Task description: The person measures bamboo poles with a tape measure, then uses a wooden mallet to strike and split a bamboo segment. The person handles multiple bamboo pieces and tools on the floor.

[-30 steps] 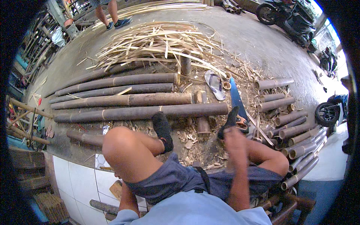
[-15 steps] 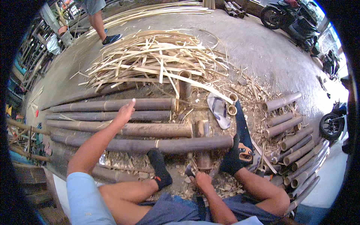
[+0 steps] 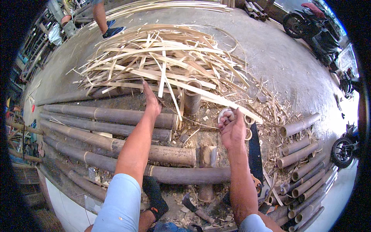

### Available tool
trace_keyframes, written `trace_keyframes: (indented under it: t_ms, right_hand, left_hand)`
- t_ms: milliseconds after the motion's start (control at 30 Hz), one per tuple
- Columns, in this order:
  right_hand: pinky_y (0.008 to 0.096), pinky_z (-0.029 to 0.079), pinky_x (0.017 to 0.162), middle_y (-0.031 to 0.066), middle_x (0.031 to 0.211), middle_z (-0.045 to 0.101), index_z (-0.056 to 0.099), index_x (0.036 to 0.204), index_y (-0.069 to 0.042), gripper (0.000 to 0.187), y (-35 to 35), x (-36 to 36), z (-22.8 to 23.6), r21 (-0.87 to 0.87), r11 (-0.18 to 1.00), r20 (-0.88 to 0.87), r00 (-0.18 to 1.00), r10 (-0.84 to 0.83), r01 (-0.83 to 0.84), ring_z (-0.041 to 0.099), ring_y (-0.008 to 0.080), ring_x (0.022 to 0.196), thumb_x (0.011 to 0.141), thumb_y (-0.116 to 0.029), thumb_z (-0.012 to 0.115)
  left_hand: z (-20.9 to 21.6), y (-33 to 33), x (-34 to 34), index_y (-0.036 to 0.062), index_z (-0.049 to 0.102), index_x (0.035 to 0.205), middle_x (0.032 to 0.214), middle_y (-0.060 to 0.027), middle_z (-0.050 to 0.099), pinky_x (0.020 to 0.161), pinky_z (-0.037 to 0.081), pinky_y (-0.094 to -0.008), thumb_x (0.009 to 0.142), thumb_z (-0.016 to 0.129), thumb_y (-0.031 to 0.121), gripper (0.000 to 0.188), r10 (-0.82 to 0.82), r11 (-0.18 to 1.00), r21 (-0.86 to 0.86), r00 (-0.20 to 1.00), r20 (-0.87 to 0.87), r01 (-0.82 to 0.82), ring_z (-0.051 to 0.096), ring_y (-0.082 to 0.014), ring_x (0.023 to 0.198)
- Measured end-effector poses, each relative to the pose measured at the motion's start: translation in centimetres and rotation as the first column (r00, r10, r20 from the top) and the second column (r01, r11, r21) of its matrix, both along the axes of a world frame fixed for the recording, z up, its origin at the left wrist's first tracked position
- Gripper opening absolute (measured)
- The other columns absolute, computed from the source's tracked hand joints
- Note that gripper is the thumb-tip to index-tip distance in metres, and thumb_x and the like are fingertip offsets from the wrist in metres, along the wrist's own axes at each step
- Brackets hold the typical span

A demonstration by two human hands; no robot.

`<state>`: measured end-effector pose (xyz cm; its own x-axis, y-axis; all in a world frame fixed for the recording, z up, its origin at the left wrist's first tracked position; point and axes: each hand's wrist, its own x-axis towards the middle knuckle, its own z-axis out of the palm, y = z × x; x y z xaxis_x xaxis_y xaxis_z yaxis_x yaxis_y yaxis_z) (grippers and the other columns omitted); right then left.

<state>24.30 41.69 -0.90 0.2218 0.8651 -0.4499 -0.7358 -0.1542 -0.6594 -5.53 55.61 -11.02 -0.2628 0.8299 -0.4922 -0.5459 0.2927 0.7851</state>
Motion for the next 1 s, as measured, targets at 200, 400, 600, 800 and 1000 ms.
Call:
trace_keyframes:
  t_ms: [200,400,600,800,1000]
  right_hand:
    - [0.0334,0.052,0.055,0.0087,0.081,0.065,0.06,0.101,-0.002,0.025,7.7,2.2,2.2,0.28,0.96,0.239,0.969,-0.06,-0.01,0.062,0.0192,0.063,0.101,-0.027,0.06]
    - [0.031,0.049,0.046,0.0097,0.072,0.065,0.061,0.091,-0.002,0.029,16.5,3.7,0.4,-0.058,0.988,0.553,0.82,0.15,-0.141,0.061,0.0172,0.056,0.1,-0.03,0.061]
    - [0.0341,0.056,0.061,0.0159,0.08,0.071,0.066,0.12,0.002,0.057,14.6,-1.2,0.0,-0.046,0.9,0.994,0.074,0.086,-0.433,0.069,0.0207,0.066,0.097,-0.051,0.062]
    - [0.0501,0.057,0.083,0.0239,0.124,0.063,0.049,0.143,-0.009,0.087,11.9,-5.7,-0.2,-0.273,0.81,0.891,-0.454,0.009,-0.52,0.069,0.041,0.103,0.08,-0.066,0.069]
    - [0.0507,0.057,0.084,0.0271,0.123,0.063,0.049,0.139,-0.002,0.091,12.7,-5.8,-1.4,-0.243,0.799,0.913,-0.408,-0.003,-0.55,0.069,0.0418,0.102,0.08,-0.067,0.069]
  left_hand:
    - [0.7,2.6,0.2,0.0156,0.052,0.136,0.103,-0.0029,0.052,0.073,0.044,-0.0383,0.081,0.065,0.072,0.08,0.098,0.994,0.057,0.976,-0.195,-0.088,0.049,-0.0173,0.084]
    - [1.5,4.6,0.2,0.0085,0.067,0.114,0.095,-0.006,0.062,0.07,0.046,-0.0361,0.091,0.059,0.067,0.064,-0.028,0.985,0.147,0.933,-0.359,0.086,0.056,-0.0183,0.081]
    - [-0.3,8.9,-1.3,-0.0036,0.033,0.153,0.143,-0.025,0.052,0.103,0.043,-0.0443,0.092,0.064,0.052,0.088,-0.269,0.952,0.049,0.903,-0.335,0.302,0.051,-0.0312,0.128]
    - [-3.1,12.1,0.9,-0.0022,0.041,0.147,0.11,-0.0185,0.067,0.077,0.053,-0.04,0.088,0.073,0.038,0.078,-0.043,0.992,0.088,0.899,-0.437,0.09,0.065,-0.027,0.094]
    - [-2.9,9.7,0.2,0.0008,0.03,0.153,0.137,-0.0225,0.054,0.103,0.044,-0.0387,0.103,0.052,0.04,0.067,-0.273,0.909,-0.007,0.582,-0.766,0.417,0.052,-0.037,0.125]
